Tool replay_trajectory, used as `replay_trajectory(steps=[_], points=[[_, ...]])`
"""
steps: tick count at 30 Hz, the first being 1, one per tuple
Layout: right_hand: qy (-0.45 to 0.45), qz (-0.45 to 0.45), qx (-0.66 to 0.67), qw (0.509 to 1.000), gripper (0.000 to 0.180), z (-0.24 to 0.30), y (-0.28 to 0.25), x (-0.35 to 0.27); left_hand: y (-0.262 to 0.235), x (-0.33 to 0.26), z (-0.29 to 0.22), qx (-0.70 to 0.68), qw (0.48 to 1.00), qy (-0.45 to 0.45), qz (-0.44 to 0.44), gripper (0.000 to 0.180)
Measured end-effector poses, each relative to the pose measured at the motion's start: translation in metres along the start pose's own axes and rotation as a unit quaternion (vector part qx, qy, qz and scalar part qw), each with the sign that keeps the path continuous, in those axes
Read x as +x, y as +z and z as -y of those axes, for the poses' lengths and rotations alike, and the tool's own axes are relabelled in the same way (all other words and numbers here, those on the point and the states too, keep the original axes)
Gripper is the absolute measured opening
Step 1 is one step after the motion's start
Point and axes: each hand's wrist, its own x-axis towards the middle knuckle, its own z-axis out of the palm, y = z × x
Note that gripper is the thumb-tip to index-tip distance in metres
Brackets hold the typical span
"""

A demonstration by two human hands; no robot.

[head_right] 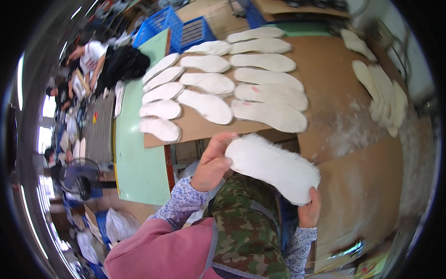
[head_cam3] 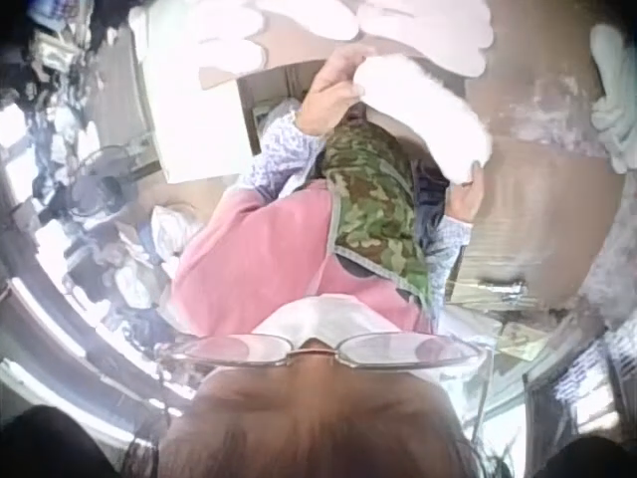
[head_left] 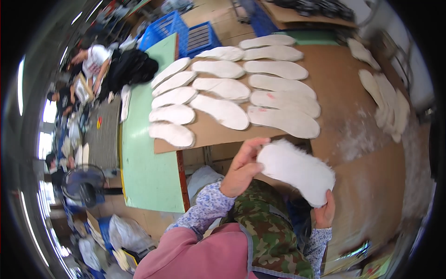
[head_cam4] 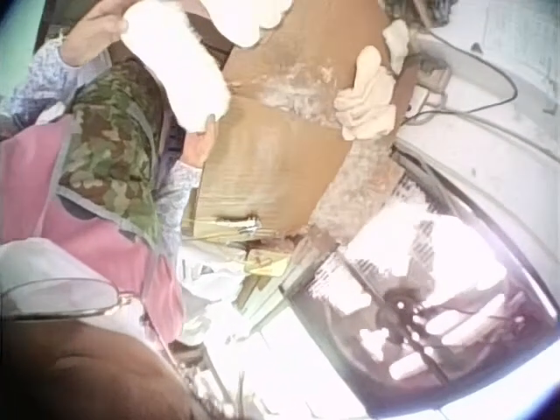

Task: Preparing and trimming furry shoe insoles using a pneumatic tool and scissors at a factory workstation.

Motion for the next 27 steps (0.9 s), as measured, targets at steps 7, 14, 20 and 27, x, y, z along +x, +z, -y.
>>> replay_trajectory(steps=[7, 14, 20, 27], points=[[0.185, 0.115, -0.184, 0.959, 0.046, -0.079, 0.102, 0.069, -0.193, -0.058, -0.036, 0.145, 0.969, -0.024, -0.200, 0.064], [0.258, 0.114, -0.173, 0.943, 0.044, -0.169, 0.163, 0.114, -0.321, -0.012, -0.071, 0.384, 0.900, -0.032, -0.205, 0.067], [0.211, 0.098, -0.281, 0.931, 0.034, -0.212, 0.182, 0.130, -0.353, 0.026, -0.089, 0.420, 0.886, -0.046, -0.192, 0.068], [0.140, 0.090, -0.331, 0.929, 0.020, -0.232, 0.180, 0.135, -0.369, 0.050, -0.093, 0.371, 0.912, -0.009, -0.172, 0.064]])
